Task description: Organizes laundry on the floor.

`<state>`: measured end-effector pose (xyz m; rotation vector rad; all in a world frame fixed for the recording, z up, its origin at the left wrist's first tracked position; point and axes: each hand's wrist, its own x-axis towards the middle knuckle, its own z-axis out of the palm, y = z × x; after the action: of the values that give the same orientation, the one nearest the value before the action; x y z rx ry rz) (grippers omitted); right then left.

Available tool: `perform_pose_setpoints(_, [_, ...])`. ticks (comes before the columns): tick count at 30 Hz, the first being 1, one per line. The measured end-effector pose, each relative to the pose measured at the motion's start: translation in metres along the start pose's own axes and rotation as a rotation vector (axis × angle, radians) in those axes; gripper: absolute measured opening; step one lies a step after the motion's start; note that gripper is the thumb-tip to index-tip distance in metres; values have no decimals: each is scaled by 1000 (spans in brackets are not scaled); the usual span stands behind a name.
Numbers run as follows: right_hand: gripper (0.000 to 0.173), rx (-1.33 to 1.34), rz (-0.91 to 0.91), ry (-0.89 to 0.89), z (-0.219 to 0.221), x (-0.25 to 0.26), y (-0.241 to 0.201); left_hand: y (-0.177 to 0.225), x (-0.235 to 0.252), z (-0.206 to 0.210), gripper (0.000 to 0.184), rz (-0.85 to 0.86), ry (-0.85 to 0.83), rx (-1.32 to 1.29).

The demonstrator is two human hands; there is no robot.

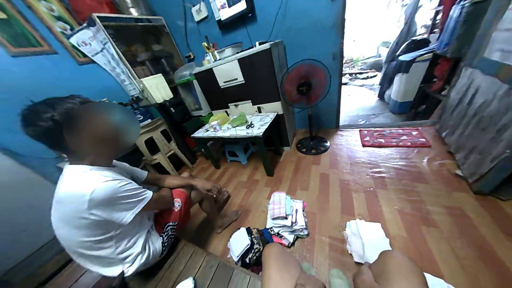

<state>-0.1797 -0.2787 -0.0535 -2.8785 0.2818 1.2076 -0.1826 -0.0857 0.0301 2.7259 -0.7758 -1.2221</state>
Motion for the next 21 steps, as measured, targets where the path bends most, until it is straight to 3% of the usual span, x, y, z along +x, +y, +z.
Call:
perform_pose_setpoints(3, [41, -337, -164, -62, 14, 24, 3, -5, 2, -1, 41, 49, 30, -45])
perform_pose_setpoints(6, [38, -418, -210, -38, 12, 26, 6, -5, 3, -3, 39, 43, 35, -59])
perform_pose_setpoints(12, [41, -325, -154, -14, 7, 14, 6, -7, 16, 4, 38, 42, 23, -46])
perform_pose_setpoints(16, [45, 110, -16, 5, 3, 14, 3, -8, 14, 2, 38, 43, 35, -65])
perform_pose_setpoints(21, [41, -202, -159, -82, -8, 11, 5, -6, 9, -2, 38, 37, 36, -87])
